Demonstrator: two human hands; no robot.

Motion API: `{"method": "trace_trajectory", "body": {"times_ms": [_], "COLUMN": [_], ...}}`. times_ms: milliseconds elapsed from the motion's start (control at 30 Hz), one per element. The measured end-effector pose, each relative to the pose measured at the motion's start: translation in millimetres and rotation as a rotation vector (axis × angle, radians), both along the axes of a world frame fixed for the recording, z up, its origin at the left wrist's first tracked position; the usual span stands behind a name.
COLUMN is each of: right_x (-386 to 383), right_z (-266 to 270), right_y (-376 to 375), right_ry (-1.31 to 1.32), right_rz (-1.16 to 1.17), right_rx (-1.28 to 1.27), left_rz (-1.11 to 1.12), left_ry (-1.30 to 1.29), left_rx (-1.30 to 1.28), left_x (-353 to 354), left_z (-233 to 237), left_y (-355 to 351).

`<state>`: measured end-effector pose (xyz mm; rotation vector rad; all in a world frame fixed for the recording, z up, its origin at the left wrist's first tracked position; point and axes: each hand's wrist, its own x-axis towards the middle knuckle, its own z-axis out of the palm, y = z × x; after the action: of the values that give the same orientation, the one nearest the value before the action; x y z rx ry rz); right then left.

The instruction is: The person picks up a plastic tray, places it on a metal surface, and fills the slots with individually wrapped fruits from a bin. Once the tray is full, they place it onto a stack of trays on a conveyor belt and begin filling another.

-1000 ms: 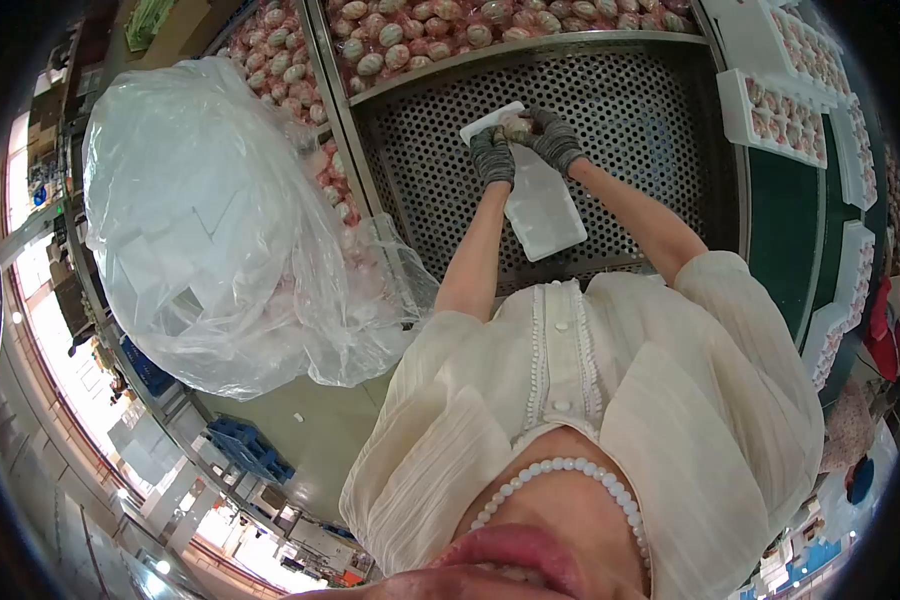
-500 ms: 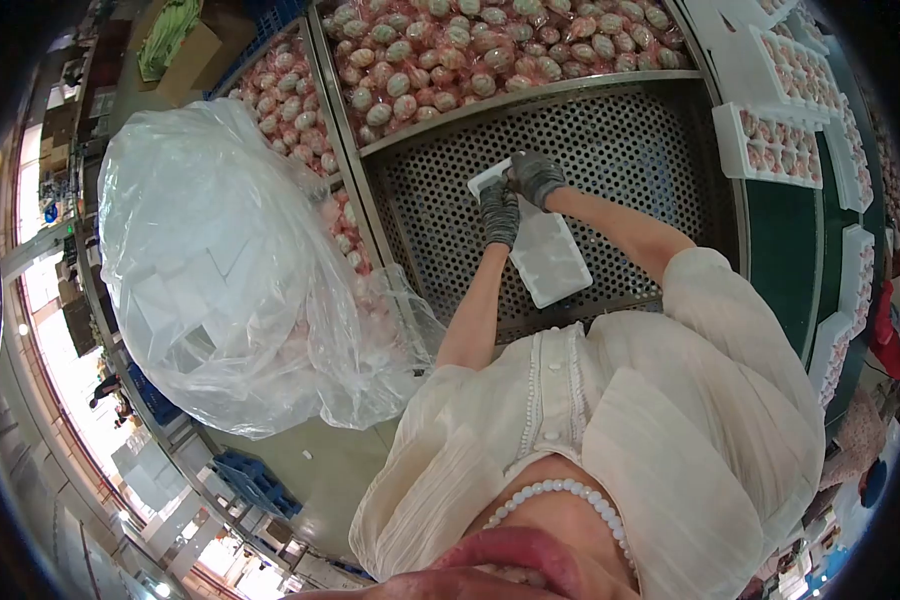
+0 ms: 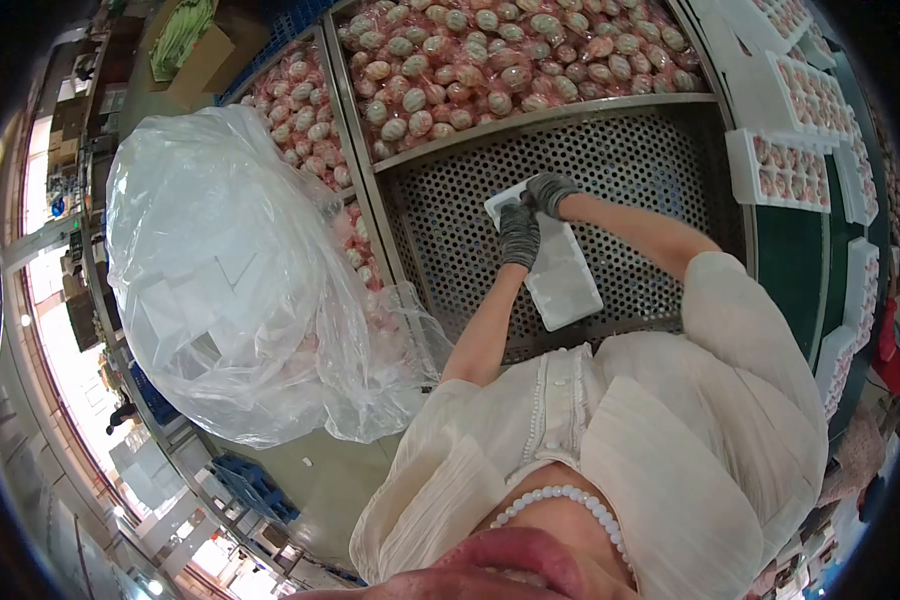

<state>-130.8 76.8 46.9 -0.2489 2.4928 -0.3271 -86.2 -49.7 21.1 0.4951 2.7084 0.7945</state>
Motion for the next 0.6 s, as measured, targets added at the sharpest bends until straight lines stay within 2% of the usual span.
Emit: {"method": "trace_trajectory", "body": {"times_ms": [33, 67, 100, 167, 200, 233, 267, 300, 367, 400, 467, 567, 600], "right_x": [-14, -29, -45, -88, -109, -133, -158, -180, -216, -226, -241, -253, -245], "right_z": [13, 26, 28, 20, 14, 10, 10, 10, 15, 20, 30, -1, 8], "right_y": [8, 21, 26, 42, 53, 57, 57, 57, 57, 55, 50, 42, 39], "right_ry": [-0.063, -0.122, -0.118, 0.084, 0.186, 0.355, 0.522, 0.524, 0.578, 0.583, 0.269, 0.283, 0.402], "right_rz": [0.157, 0.117, 0.121, -0.362, -0.61, -0.646, -0.678, -0.681, -0.53, -0.538, -0.534, -0.62, -0.718], "right_rx": [-0.016, -0.149, -0.154, -0.482, -0.64, -0.539, -0.436, -0.445, -0.076, -0.088, -0.059, 0.003, -0.023], "left_rz": [0.003, 0.005, 0.008, 0.273, 0.321, 0.317, 0.294, 0.271, 0.257, 0.283, 0.316, 0.316, 0.287], "left_ry": [0.092, 0.179, 0.183, -0.323, -0.428, -0.426, -0.306, -0.183, -0.079, -0.192, -0.316, -0.332, -0.268], "left_rx": [0.031, 0.058, 0.052, 0.111, 0.123, 0.119, -0.027, -0.175, -0.169, -0.178, -0.217, -0.248, -0.26], "left_x": [0, -1, -6, -16, -20, -23, -23, -23, -21, -25, -28, -32, -30], "left_z": [-2, -5, -2, 12, 14, 17, 18, 17, 10, 19, 27, 25, 19], "left_y": [0, -4, -5, -1, 1, 5, 10, 13, 15, 17, 22, 27, 26]}}
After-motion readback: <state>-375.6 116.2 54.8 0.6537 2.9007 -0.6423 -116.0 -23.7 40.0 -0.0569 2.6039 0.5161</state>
